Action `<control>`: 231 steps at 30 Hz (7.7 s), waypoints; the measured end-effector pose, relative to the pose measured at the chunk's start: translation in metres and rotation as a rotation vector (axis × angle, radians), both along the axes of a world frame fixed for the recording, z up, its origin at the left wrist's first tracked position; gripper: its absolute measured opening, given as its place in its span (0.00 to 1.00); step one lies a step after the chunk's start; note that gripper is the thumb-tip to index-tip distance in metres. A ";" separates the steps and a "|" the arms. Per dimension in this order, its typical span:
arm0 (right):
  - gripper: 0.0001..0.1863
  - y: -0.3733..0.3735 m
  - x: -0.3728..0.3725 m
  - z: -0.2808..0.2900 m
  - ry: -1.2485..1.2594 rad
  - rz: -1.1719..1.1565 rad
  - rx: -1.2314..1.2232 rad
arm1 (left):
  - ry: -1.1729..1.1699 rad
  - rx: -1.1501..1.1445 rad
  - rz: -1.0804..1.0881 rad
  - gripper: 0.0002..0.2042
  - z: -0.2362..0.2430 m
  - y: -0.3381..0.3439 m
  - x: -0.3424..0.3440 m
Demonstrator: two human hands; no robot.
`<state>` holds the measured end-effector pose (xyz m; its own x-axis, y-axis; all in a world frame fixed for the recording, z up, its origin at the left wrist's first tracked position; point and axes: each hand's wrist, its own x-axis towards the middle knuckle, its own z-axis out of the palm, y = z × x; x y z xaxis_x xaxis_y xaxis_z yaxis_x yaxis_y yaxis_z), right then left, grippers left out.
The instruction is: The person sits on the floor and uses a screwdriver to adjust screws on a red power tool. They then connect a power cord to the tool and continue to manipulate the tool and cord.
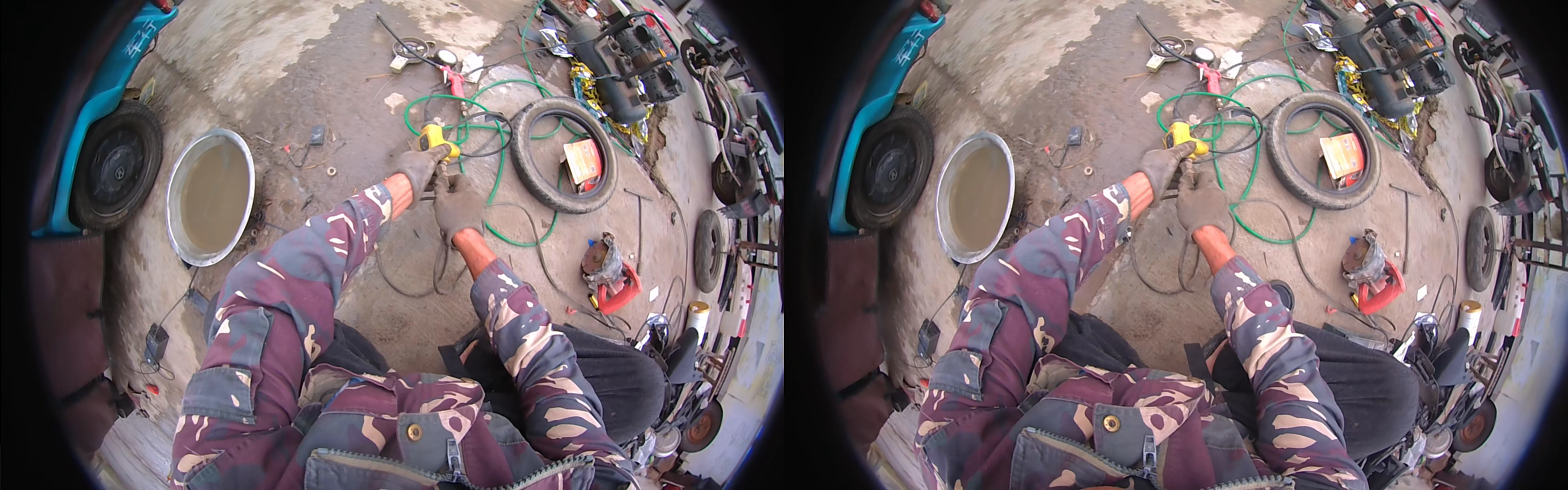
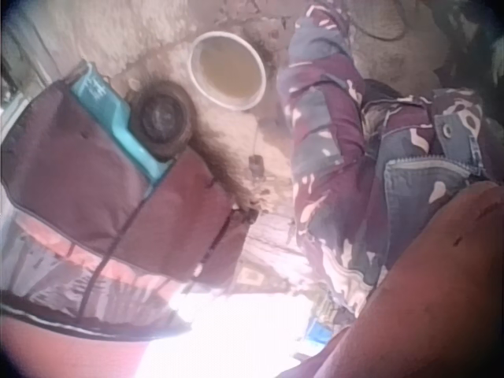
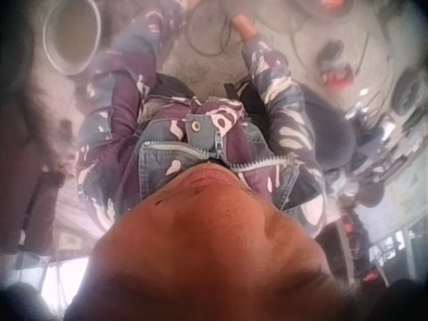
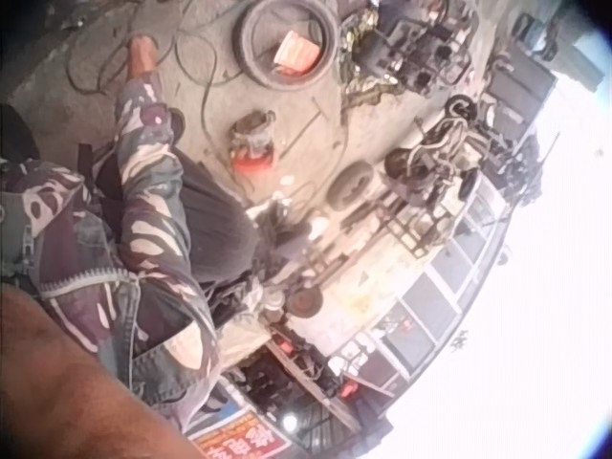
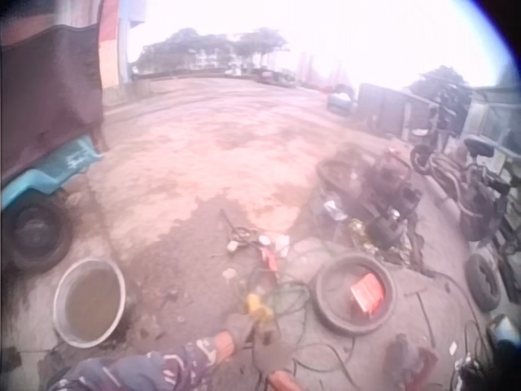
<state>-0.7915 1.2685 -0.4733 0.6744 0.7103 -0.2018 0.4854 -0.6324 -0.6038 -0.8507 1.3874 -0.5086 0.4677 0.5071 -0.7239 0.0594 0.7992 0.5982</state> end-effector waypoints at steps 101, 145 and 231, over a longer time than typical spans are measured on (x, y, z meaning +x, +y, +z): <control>0.18 -0.347 0.349 0.082 1.033 -0.809 0.822 | 0.442 0.490 -0.409 0.16 0.002 0.201 -0.147; 0.22 -0.342 0.334 0.089 0.930 -0.867 0.783 | 0.514 0.529 -0.495 0.19 -0.001 0.205 -0.141; 0.10 -0.342 0.343 0.099 0.791 -0.931 0.696 | 0.484 0.554 -0.499 0.17 0.010 0.197 -0.118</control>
<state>-0.4481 0.9266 -0.3743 0.8211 0.1826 -0.5408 -0.5512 0.0074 -0.8344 -0.9690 1.5840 -0.4987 0.4339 0.6624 -0.6107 0.6702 0.2157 0.7102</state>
